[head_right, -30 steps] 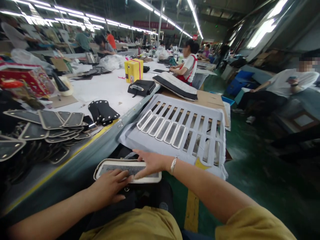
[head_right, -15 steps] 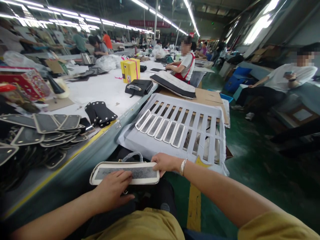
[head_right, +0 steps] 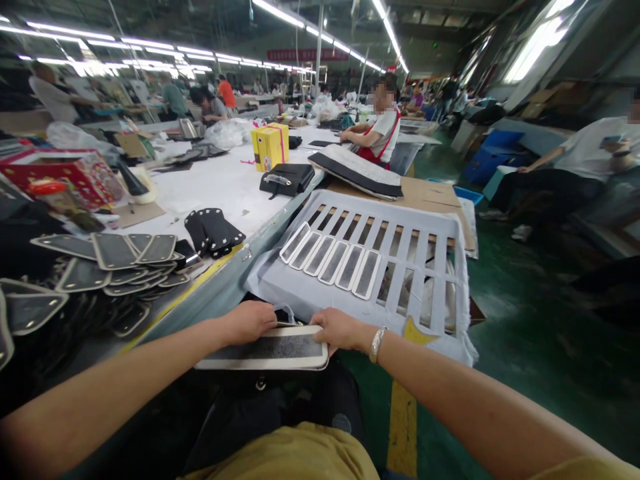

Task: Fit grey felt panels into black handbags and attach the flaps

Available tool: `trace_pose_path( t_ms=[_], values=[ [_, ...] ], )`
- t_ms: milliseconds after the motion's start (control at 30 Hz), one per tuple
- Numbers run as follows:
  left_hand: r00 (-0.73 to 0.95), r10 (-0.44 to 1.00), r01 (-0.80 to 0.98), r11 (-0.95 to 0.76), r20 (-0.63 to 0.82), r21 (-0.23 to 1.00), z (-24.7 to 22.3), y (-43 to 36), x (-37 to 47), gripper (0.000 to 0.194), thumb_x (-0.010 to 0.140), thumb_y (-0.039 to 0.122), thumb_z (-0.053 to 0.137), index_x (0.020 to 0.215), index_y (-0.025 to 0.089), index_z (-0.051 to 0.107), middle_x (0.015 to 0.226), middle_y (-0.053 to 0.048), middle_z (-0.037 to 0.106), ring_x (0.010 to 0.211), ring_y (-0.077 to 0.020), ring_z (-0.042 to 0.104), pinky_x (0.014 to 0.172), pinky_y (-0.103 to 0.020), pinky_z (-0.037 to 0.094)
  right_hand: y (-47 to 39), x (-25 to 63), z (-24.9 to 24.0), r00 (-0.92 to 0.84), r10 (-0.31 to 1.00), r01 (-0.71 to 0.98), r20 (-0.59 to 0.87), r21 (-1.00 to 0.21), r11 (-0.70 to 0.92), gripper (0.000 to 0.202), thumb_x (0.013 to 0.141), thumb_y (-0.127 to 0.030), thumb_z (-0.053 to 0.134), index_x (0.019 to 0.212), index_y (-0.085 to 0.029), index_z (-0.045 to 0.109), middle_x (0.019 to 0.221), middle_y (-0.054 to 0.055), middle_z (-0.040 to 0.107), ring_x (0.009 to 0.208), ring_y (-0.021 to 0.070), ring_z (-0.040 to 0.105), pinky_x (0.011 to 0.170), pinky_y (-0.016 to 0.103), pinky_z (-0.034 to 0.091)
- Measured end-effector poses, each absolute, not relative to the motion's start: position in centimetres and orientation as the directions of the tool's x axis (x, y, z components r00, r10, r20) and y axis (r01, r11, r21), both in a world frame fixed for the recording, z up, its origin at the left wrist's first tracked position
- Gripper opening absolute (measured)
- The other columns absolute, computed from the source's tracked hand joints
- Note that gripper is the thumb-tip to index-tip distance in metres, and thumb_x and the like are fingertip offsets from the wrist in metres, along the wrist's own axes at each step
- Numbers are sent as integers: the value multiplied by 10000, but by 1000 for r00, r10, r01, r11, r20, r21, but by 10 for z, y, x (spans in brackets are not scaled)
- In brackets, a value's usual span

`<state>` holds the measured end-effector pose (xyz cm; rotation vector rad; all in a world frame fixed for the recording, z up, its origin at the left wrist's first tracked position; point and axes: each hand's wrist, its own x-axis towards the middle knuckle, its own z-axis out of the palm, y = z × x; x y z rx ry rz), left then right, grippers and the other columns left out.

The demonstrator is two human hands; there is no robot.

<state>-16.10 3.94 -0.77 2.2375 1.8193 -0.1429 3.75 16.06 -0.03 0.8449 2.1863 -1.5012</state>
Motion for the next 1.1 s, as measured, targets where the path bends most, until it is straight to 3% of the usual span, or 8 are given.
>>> trace_pose_path(
  t_ms=[200,433,567,700,800,900,1000,1100],
  values=[
    [105,979,981,-73,-172,180,-14,41,-167,346,899,269,361,743,155,648,804,-72,642,768,-201,595,672,-287,437,152,41,10,-870,345,489,-352,-537,687,183,748,-141,467,884,-158,588,784,47,635,703,166,596,648,251,435],
    [189,982,913,-181,13,365,2,18,-123,294,878,332,461,1101,170,564,1086,-74,587,1022,-191,529,918,-293,418,154,34,10,-837,385,542,-388,-493,681,204,711,-132,519,877,-143,637,866,95,656,856,232,591,755,289,417],
    [338,941,898,-313,-29,310,-5,1,-92,541,755,438,620,1208,159,523,1185,-102,553,1040,-277,504,920,-397,440,156,32,8,-785,404,619,-470,-562,549,239,648,-97,532,855,-137,644,733,64,646,704,195,605,651,265,463],
    [305,949,929,-279,-78,243,-14,-4,-85,621,707,450,673,1233,160,515,1175,-95,564,999,-289,506,870,-420,469,152,39,9,-744,380,665,-550,-666,337,306,700,-121,462,961,-124,622,728,55,656,659,154,624,596,234,509],
    [295,952,930,-265,-87,257,-12,-4,-88,610,695,446,688,1219,180,524,1149,-80,577,997,-279,509,865,-407,471,147,51,6,-688,353,648,-635,-756,-96,310,760,-134,359,942,-69,601,817,117,671,724,139,651,714,248,533],
    [293,953,926,-262,-81,274,-10,-3,-89,607,693,458,688,1214,198,518,1152,-74,572,1020,-273,504,892,-401,452,146,64,-2,-630,306,496,-713,-673,-548,292,715,-95,367,896,-56,593,839,144,672,733,131,661,790,263,524],
    [286,956,926,-256,-70,279,-10,-3,-88,631,684,476,692,1222,214,494,1158,-69,565,1024,-270,502,886,-403,448,147,71,-12,-685,288,441,-670,-695,-568,271,670,-69,460,914,-86,576,850,101,675,753,123,662,790,249,525],
    [284,956,928,-256,-71,271,-11,-5,-86,631,686,492,685,1217,217,484,1160,-74,561,1021,-274,501,868,-406,448,149,70,-18,-717,312,510,-623,-774,-374,256,678,-127,562,932,-141,525,774,32,665,678,117,656,650,219,545]
  ],
)
